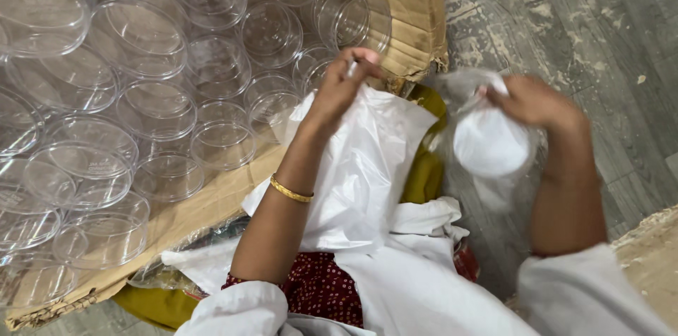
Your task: The person sits on the floor in front of a large cardboard box filled with clear plastic containers. They open a clear plastic bag, place containers into it one at a time, gather and twist the bag closed, and set filled bags aside on the floor.
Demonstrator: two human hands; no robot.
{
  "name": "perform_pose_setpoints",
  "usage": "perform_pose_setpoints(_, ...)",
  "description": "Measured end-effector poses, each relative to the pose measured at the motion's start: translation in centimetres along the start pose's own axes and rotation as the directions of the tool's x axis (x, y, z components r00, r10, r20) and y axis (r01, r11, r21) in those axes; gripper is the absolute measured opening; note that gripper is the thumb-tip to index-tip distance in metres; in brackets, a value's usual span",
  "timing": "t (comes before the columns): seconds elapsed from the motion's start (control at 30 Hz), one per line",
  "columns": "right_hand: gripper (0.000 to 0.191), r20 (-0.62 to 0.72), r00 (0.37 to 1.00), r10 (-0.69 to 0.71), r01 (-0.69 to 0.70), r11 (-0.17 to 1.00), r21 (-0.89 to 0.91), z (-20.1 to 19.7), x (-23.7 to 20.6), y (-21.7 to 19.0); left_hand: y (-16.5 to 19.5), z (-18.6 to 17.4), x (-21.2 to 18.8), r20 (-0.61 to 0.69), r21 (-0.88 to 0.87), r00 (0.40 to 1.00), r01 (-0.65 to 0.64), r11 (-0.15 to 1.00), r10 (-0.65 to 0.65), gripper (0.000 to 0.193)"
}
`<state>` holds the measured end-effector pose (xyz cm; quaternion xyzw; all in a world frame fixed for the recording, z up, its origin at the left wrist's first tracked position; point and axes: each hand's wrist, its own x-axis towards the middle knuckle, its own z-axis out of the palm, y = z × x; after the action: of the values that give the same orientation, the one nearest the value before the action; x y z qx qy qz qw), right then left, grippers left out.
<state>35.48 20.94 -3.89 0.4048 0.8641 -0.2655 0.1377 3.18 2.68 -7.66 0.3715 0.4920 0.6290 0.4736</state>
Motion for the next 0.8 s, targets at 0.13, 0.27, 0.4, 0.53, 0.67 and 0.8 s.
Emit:
perform_pose_setpoints(0.13, 0.029, -0.481, 0.870, -0.109, 0.201, 0.969, 0.145, 0.6, 7.7, 4.5, -0.8, -0.8, 0.0, -0.051, 0.017, 0.998, 0.030, 0.999, -0.029, 0.036)
perform_pose_setpoints(0.27, 0.016, -0.682, 0.722, 0.111, 0.505, 0.588, 0.631, -2.2, 9.2, 2.5, -0.2, -1.2, -0.6, -0.028, -0.044, 0.996, 0.082, 0.996, -0.084, 0.037)
perform_pose_setpoints(0.4, 0.020, -0.737, 0.675, -0.037, 0.671, 0.445, 0.593, -2.3, 4.3, -6.6, 1.1, -0.8, -0.8, -0.056, 0.039, 0.997, 0.050, 0.998, -0.047, 0.038)
perform_pose_setpoints(0.53, 0.039, -0.498, 0.812, -0.304, 0.582, 0.494, 0.647, 3.2, -0.3, -15.5, 2.8, -0.2, -1.6, -0.021, -0.122, 0.996, 0.082, 0.989, -0.085, 0.039)
perform_pose_setpoints(0.67, 0.015, -0.424, 0.887, -0.184, 0.458, 0.473, 0.752, 6.4, 0.6, -18.1, 4.0, -1.1, -2.9, 0.016, -0.260, 0.989, 0.149, 0.954, -0.150, 0.036)
perform_pose_setpoints(0.8, 0.014, -0.440, 0.894, -0.088, 0.425, 0.478, 0.769, 6.9, 1.8, -17.7, 2.9, -1.9, -3.6, -0.014, -0.201, 0.973, 0.222, 0.954, -0.229, 0.037)
